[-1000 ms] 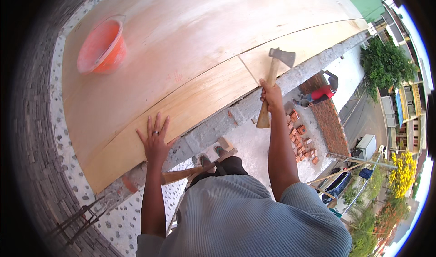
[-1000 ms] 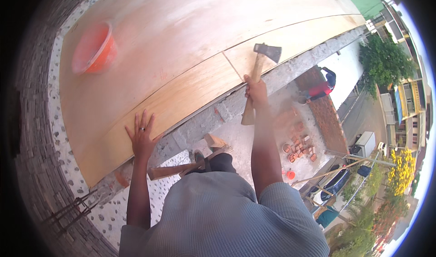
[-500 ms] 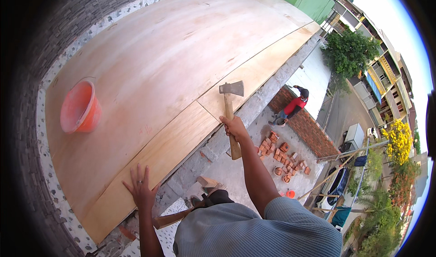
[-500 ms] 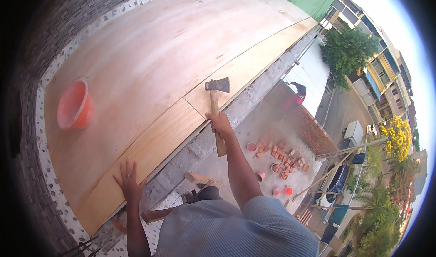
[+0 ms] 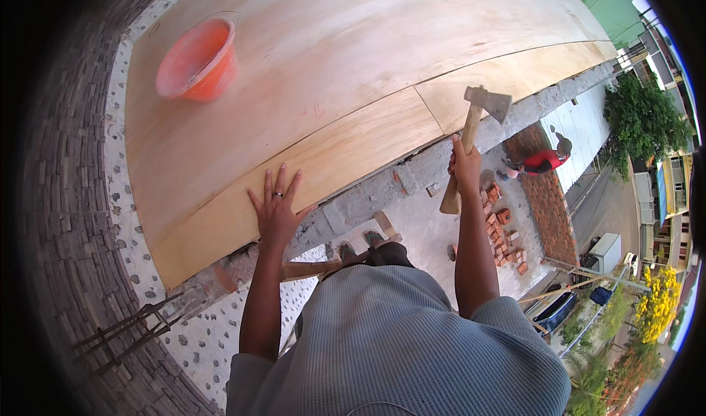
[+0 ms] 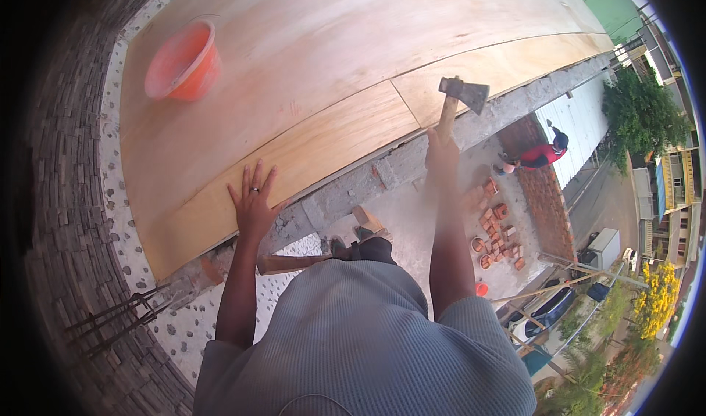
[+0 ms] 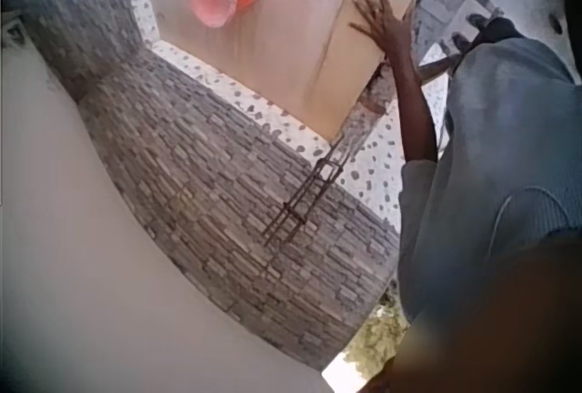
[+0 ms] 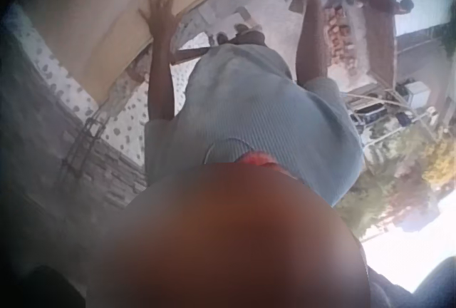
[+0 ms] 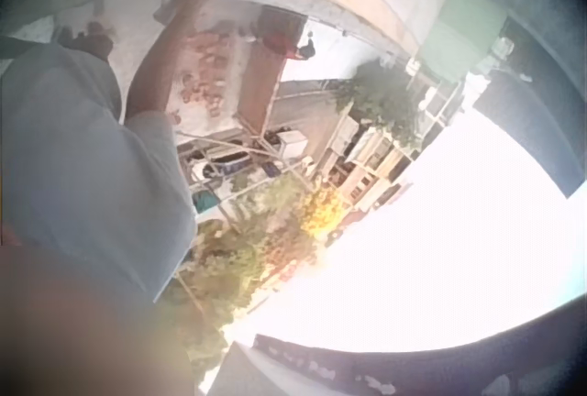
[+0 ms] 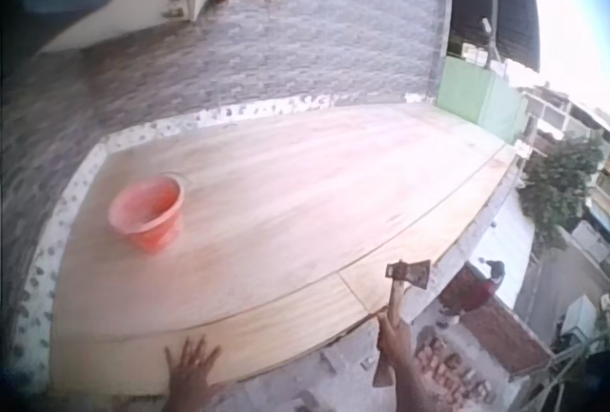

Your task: The person positions and aligns wooden planks on a construction surface, then uses a hammer to drive nails into the planks to secure them in place.

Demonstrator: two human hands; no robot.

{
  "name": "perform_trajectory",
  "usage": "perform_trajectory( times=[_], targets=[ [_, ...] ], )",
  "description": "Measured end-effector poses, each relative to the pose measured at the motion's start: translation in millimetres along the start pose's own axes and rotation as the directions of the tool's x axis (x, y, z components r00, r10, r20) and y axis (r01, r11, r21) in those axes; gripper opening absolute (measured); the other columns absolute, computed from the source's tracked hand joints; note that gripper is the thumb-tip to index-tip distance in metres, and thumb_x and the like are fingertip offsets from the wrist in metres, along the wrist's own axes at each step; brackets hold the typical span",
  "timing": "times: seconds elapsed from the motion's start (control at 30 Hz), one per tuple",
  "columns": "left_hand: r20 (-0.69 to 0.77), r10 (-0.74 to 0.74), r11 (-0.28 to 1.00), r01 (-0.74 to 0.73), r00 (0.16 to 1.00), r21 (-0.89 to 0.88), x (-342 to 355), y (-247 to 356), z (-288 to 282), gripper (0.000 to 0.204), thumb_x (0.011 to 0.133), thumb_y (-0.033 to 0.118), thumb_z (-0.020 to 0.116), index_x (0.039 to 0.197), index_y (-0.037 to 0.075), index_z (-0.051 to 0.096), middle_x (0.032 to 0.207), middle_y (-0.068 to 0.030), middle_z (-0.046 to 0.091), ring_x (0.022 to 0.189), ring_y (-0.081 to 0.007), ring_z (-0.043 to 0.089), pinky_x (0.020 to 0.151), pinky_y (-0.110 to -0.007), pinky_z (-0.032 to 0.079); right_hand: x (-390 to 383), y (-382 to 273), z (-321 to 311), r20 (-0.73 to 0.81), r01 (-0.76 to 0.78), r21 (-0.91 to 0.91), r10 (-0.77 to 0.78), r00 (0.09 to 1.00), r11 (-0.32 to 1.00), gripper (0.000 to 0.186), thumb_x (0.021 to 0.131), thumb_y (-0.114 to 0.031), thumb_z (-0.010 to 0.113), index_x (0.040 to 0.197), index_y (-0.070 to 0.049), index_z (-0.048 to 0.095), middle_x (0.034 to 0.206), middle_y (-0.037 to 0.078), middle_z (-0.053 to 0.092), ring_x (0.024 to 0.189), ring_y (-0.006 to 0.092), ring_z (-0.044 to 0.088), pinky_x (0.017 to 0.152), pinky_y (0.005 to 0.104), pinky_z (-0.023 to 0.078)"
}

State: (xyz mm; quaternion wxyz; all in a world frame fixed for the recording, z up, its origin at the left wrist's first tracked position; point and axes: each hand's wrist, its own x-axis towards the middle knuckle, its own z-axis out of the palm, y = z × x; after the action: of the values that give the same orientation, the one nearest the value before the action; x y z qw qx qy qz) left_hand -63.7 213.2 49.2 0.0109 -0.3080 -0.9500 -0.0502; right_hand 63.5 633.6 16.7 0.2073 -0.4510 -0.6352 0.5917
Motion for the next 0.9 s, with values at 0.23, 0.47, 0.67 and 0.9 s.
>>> perform_trajectory(
  times=[0.23,0.47,0.67,0.9],
  targets=[
    [-0.034,0.014,1.0,-0.014,0.999,-0.002,0.2,-1.1,2.8,0.092,0.074,0.059,0.078,0.155,0.037,0.039,0.166,0.003,0.027,0.154,-0.0278,0.022,0.114,-0.076,0.011,-114.4,28.6,30.3,0.114,-0.281,0.708,0.288,0.951,0.648,0.037,0.103,-0.04,0.059,0.082,-0.013,0.045,0.063,-0.002,0.04,0.047,0.0098,0.039,0.044,0.0271,0.037],
    [0.035,-0.009,1.0,0.008,0.999,0.022,0.3,1.5,-3.3,0.088,0.078,0.057,0.076,0.155,0.036,0.039,0.167,0.0026,0.025,0.154,-0.0267,0.02,0.117,-0.073,0.009,-156.9,-18.9,88.4,0.301,-0.445,0.695,0.334,0.893,0.565,0.029,0.105,-0.037,0.057,0.094,-0.011,0.049,0.071,-0.002,0.041,0.055,0.0085,0.04,0.051,0.0259,0.039],
    [0.016,0.003,1.0,-0.003,1.0,-0.002,2.7,1.0,-4.1,0.087,0.078,0.061,0.074,0.155,0.037,0.039,0.167,0.0021,0.025,0.154,-0.0272,0.02,0.117,-0.073,0.008,-163.2,-26.7,92.2,0.431,-0.52,0.719,0.291,0.854,0.461,0.032,0.103,-0.037,0.06,0.089,-0.012,0.044,0.071,-0.002,0.042,0.056,0.0083,0.041,0.051,0.0261,0.04],
    [-0.007,0.016,0.999,-0.016,1.0,-0.044,2.7,-2.9,-2.7,0.086,0.078,0.063,0.072,0.154,0.036,0.041,0.167,-0.0001,0.026,0.154,-0.0285,0.02,0.117,-0.073,0.007,-137.4,-24.8,70.8,0.056,-0.211,0.854,0.318,0.947,0.476,0.034,0.104,-0.039,0.058,0.088,-0.012,0.044,0.071,-0.002,0.041,0.055,0.0091,0.038,0.05,0.0261,0.039]
  ],
)
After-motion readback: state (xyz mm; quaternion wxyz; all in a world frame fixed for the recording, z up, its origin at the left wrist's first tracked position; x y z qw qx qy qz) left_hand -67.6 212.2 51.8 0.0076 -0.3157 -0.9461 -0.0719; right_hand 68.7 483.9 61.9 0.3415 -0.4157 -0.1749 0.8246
